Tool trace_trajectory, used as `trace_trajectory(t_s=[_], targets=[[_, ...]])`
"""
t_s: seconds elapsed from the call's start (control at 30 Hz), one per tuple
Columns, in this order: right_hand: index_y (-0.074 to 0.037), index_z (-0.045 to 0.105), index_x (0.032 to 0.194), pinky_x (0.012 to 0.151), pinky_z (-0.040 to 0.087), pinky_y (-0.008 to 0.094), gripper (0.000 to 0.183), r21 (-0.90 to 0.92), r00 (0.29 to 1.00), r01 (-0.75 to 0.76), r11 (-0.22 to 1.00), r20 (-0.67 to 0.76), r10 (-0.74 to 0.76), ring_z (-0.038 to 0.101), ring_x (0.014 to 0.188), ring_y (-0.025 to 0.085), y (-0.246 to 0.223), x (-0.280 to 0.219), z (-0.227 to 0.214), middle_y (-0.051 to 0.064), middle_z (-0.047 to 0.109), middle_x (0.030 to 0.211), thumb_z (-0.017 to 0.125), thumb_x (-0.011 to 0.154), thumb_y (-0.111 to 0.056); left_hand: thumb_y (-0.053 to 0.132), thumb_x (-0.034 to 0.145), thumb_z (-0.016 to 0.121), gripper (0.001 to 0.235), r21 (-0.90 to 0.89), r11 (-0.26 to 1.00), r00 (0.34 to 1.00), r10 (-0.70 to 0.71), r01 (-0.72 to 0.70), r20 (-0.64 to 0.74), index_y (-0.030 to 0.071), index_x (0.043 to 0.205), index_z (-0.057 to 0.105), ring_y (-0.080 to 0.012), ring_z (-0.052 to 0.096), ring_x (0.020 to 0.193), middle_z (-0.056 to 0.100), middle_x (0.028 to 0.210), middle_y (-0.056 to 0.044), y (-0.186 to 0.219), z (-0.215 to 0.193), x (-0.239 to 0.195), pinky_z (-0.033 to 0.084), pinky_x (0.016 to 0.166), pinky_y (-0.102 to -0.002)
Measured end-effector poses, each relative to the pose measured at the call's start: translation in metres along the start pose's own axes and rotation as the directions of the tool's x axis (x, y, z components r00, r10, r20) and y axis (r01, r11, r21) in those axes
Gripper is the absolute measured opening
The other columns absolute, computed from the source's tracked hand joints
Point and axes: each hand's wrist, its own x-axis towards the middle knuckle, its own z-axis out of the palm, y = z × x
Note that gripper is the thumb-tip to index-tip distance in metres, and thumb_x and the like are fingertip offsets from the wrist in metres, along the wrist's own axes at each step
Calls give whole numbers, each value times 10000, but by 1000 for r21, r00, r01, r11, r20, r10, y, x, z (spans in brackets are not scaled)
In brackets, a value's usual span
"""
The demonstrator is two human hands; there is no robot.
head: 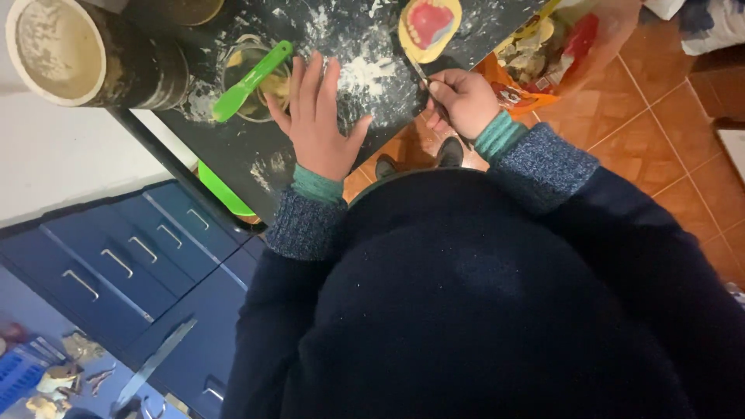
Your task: Waxing and refining a denture base on a dental model and mixing dental materials.
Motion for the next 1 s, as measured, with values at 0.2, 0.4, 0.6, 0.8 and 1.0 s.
trace_trajectory(t_s=[0.2, 0.4, 0.6, 0.8, 1.0], targets=[[44, 653, 1198, 564, 575, 251, 275, 11, 999, -44, 999, -1, 44, 652, 601, 107, 1, -6, -14, 40, 635, 777, 501, 1096, -162, 376, 900, 905, 887, 11, 1000, 1000, -5, 5, -15, 177, 1598, 395, -333, 281, 1574, 368, 1656, -51, 1, 7, -1, -16, 1232, -701], [59, 637, 1218, 585, 586, 260, 272, 27, 999, -32, 999, -3, 32, 670, 627, 118, 10, -6, -35, 46, 648, 799, 495, 1095, -138, 349, 904, 904, 878, -7, 1000, 1000, -13, 13, -20, 182, 1601, 398, -311, 298, 1584, 390, 1657, -44, 8, 4, 1, -7, 1259, -685], [64, 635, 1206, 606, 590, 254, 255, -43, 1000, 8, 999, 10, -8, 680, 656, 120, 8, -5, -53, 61, 670, 823, 493, 1102, -120, 344, 892, 894, 854, 6, 999, 999, -34, 34, -10, 173, 1584, 425, -307, 309, 1576, 412, 1640, -52, 17, 1, 3, 12, 1262, -668], [58, 642, 1196, 586, 588, 260, 222, -230, 998, 37, 972, -38, -47, 690, 654, 118, 9, 4, -79, 71, 678, 812, 524, 1103, -105, 350, 896, 889, 832, 19, 998, 998, -53, 53, -27, 157, 1572, 444, -309, 320, 1569, 439, 1627, -62, 22, -5, 4, -15, 1253, -659], [60, 707, 1199, 628, 541, 297, 193, -601, 902, 335, 726, -18, -432, 668, 704, 166, -6, 1, -110, 134, 705, 860, 624, 1112, -92, 348, 876, 898, 844, 45, 995, 994, -80, 84, -79, 126, 1558, 452, -316, 327, 1562, 454, 1611, -70, 9, -14, -5, -26, 1255, -647]])
